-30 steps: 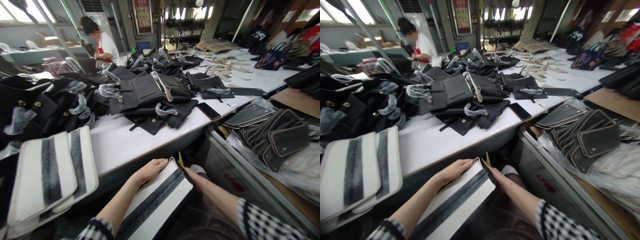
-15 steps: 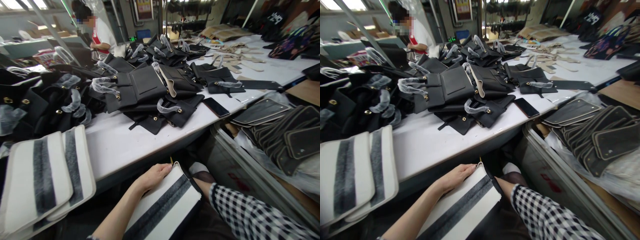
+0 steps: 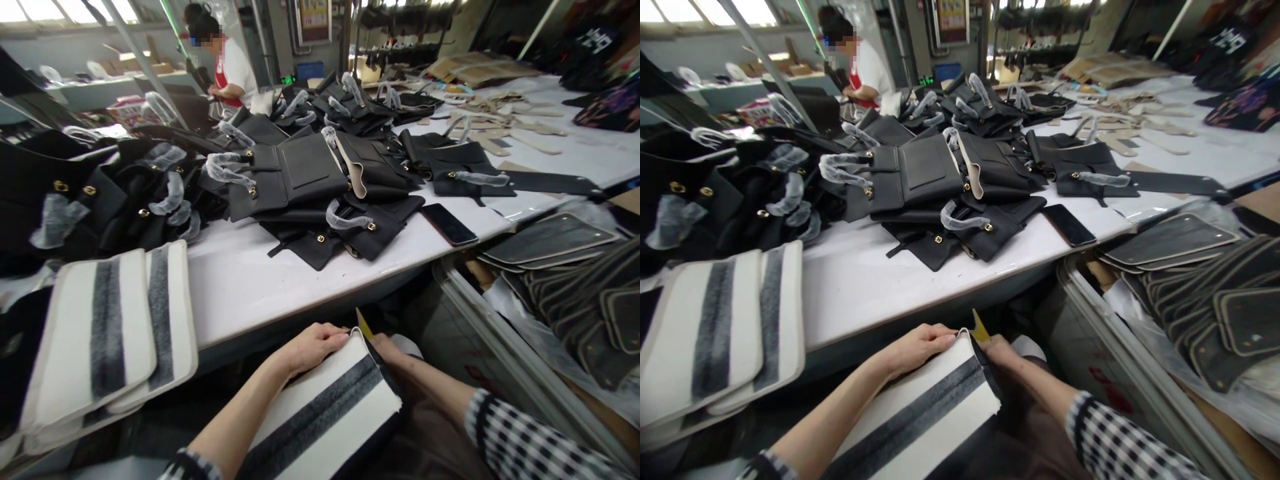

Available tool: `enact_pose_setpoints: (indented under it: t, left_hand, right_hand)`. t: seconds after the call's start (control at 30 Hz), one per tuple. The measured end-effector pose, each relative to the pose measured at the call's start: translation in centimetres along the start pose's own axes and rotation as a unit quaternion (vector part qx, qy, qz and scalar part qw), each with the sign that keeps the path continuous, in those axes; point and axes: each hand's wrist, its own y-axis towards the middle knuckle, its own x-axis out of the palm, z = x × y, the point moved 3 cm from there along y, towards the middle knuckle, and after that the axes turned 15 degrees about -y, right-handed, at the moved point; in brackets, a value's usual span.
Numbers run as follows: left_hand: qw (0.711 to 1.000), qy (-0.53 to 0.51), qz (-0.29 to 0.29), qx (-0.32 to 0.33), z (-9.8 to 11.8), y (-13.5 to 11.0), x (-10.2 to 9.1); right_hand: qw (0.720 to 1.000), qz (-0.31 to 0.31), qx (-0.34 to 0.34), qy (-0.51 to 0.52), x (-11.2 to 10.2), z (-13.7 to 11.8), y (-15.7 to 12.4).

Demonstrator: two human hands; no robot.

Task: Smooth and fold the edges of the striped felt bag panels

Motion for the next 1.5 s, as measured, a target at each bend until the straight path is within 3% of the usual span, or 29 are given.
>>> enact_pose_setpoints:
  t: [0.1, 0.17, 0.23, 0.3, 0.37, 0.4, 0.43, 0.5, 0.57, 0.6, 0.67, 0.9, 1.5]
  left_hand:
    - [1.000, -0.026, -0.014, 0.000, -0.2, 0.3, -0.1]
    - [1.000, -0.025, -0.003, -0.009, -0.4, 0.5, -0.3]
    - [0.999, -0.016, 0.032, -0.015, -0.8, 0.7, -0.7]
    - [0.997, -0.006, 0.078, -0.012, -1.0, 0.8, -1.0]
    - [0.994, -0.008, 0.108, -0.004, -1.2, 0.8, -1.1]
    - [0.993, -0.013, 0.114, 0.000, -1.2, 0.8, -1.1]
    - [0.993, -0.018, 0.118, 0.003, -1.2, 0.7, -1.0]
    - [0.992, -0.024, 0.121, 0.009, -0.9, 0.6, -0.8]
    - [0.993, -0.019, 0.116, 0.023, -0.4, 0.5, -0.5]
    - [0.993, -0.013, 0.112, 0.034, -0.2, 0.4, -0.3]
    - [0.993, 0.013, 0.103, 0.050, 0.3, 0.2, -0.2]
    - [0.991, 0.071, 0.112, 0.029, 0.5, -0.2, -0.1]
    - [0.977, 0.182, 0.104, 0.032, 0.7, -0.2, 0.1]
  right_hand:
    - [0.995, -0.079, 0.001, -0.060, -4.4, -0.5, -0.3]
    - [0.963, -0.230, -0.013, -0.138, -6.1, -1.5, -1.0]
    - [0.925, -0.281, -0.052, -0.253, -7.1, -3.0, -1.2]
    - [0.912, -0.228, -0.108, -0.323, -7.2, -5.4, -0.5]
    - [0.899, -0.100, -0.193, -0.380, -6.8, -8.3, 0.4]
    - [0.873, -0.030, -0.239, -0.425, -6.5, -9.8, 0.6]
    - [0.825, 0.037, -0.291, -0.483, -6.1, -11.2, 0.8]
    - [0.697, 0.121, -0.383, -0.595, -5.0, -13.4, 0.7]
    - [0.599, 0.121, -0.439, -0.658, -3.9, -14.7, 0.8]
    - [0.568, 0.114, -0.458, -0.674, -3.4, -15.0, 0.8]
    - [0.534, 0.105, -0.483, -0.686, -2.7, -15.4, 1.0]
    - [0.508, 0.066, -0.530, -0.676, -2.3, -15.5, 1.9]
    - [0.502, 0.015, -0.546, -0.671, -1.9, -15.4, 2.0]
